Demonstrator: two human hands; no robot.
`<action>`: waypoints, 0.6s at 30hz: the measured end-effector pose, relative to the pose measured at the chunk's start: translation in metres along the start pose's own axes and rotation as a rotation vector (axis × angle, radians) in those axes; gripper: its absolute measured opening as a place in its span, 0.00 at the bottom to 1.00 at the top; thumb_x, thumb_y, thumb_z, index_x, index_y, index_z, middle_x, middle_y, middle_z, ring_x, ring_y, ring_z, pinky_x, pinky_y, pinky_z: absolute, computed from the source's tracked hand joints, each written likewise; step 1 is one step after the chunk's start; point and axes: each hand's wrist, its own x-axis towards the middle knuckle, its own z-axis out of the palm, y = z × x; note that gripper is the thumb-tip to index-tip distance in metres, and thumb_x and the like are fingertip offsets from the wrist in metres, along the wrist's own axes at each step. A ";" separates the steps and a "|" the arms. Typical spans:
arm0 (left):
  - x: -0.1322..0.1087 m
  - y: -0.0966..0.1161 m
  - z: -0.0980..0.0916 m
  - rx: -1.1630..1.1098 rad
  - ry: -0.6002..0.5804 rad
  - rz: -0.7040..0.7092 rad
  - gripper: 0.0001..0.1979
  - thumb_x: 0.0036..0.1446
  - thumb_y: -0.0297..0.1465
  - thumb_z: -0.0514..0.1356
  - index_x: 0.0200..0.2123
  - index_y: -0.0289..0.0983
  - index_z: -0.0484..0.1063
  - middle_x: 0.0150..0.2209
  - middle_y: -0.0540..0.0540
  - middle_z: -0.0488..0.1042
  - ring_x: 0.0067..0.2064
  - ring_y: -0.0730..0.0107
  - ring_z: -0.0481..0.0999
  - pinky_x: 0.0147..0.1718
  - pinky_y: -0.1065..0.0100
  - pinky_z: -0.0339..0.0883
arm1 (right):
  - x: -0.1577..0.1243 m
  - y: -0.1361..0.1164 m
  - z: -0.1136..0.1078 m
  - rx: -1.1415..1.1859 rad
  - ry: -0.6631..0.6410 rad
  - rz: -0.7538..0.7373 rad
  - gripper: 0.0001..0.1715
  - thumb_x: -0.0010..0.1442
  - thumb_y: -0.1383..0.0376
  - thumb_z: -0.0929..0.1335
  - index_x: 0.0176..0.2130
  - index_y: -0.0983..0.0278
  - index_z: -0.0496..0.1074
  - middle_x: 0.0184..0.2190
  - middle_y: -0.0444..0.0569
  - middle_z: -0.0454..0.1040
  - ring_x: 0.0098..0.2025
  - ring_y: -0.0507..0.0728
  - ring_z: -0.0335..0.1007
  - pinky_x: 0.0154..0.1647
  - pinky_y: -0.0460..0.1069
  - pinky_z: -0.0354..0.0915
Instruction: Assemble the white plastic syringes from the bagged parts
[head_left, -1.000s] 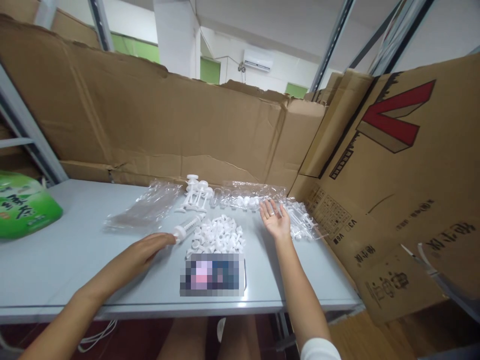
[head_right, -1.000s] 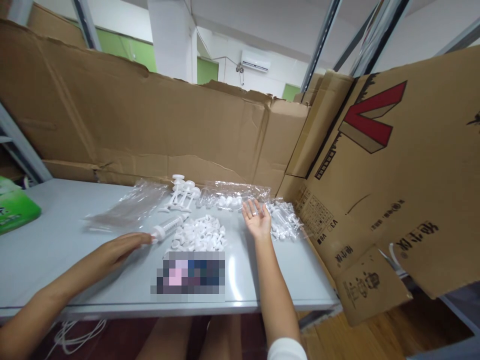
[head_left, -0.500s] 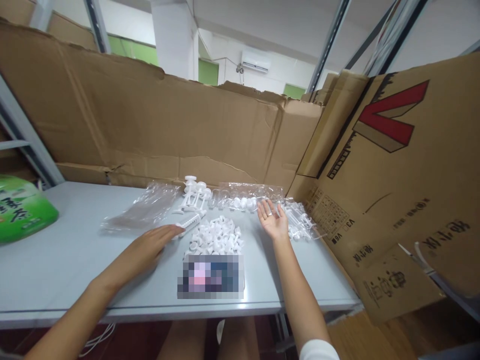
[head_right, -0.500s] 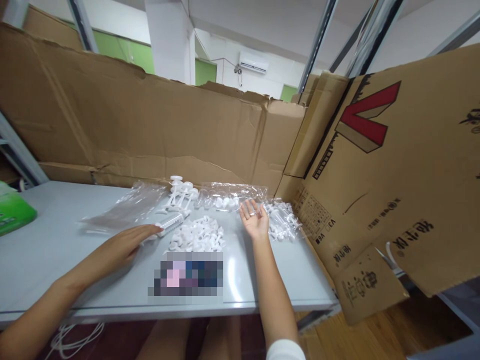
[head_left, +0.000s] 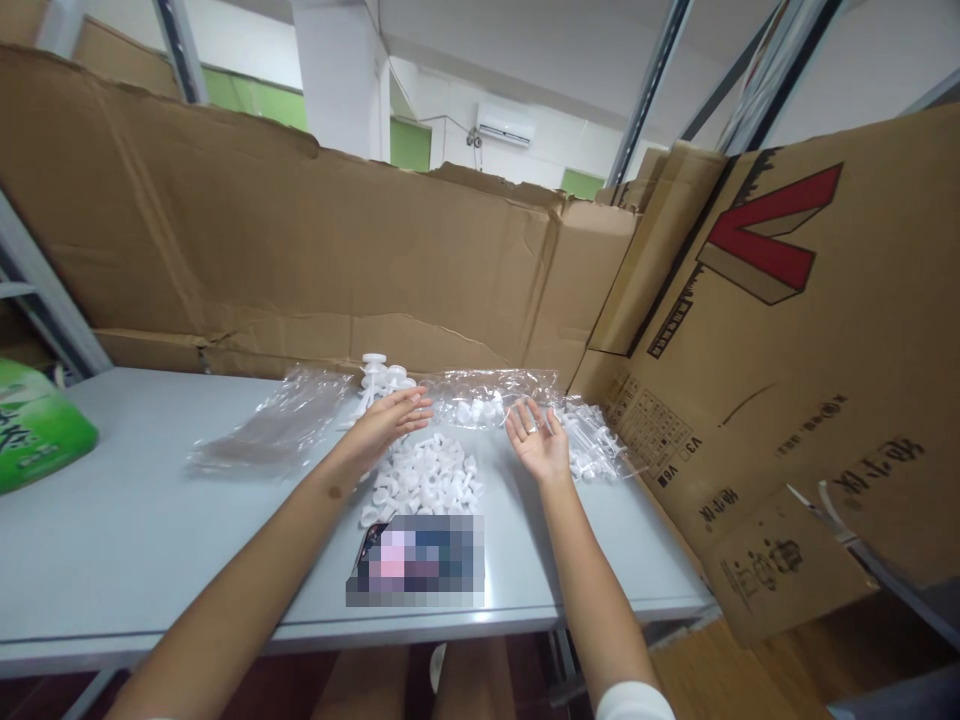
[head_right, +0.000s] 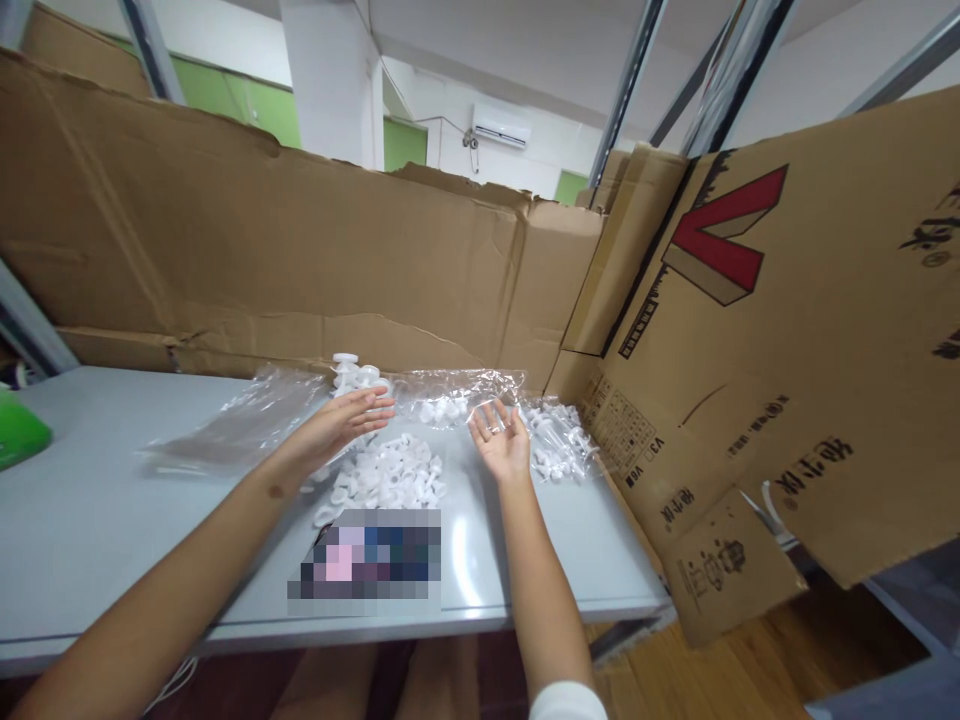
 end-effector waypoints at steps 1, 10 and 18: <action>0.004 -0.002 0.000 0.008 0.005 -0.007 0.25 0.46 0.40 0.62 0.46 0.33 0.67 0.48 0.35 0.71 0.45 0.59 0.73 0.48 0.58 0.63 | 0.000 0.000 0.000 -0.003 0.000 0.004 0.14 0.57 0.59 0.62 0.39 0.64 0.70 0.38 0.51 0.76 0.45 0.58 0.71 0.45 0.55 0.67; 0.014 -0.032 -0.008 0.356 -0.198 0.301 0.22 0.47 0.39 0.60 0.47 0.38 0.69 0.52 0.42 0.68 0.54 0.57 0.65 0.51 0.57 0.60 | 0.002 0.006 -0.002 -0.023 -0.058 0.070 0.15 0.56 0.58 0.63 0.40 0.63 0.69 0.37 0.49 0.76 0.45 0.57 0.70 0.46 0.55 0.65; 0.011 -0.047 -0.001 0.442 -0.217 0.394 0.27 0.50 0.35 0.58 0.55 0.40 0.59 0.57 0.41 0.59 0.52 0.59 0.66 0.47 0.58 0.65 | -0.003 0.018 0.004 -0.025 -0.079 0.126 0.18 0.54 0.51 0.64 0.41 0.58 0.68 0.43 0.48 0.73 0.47 0.58 0.68 0.49 0.61 0.61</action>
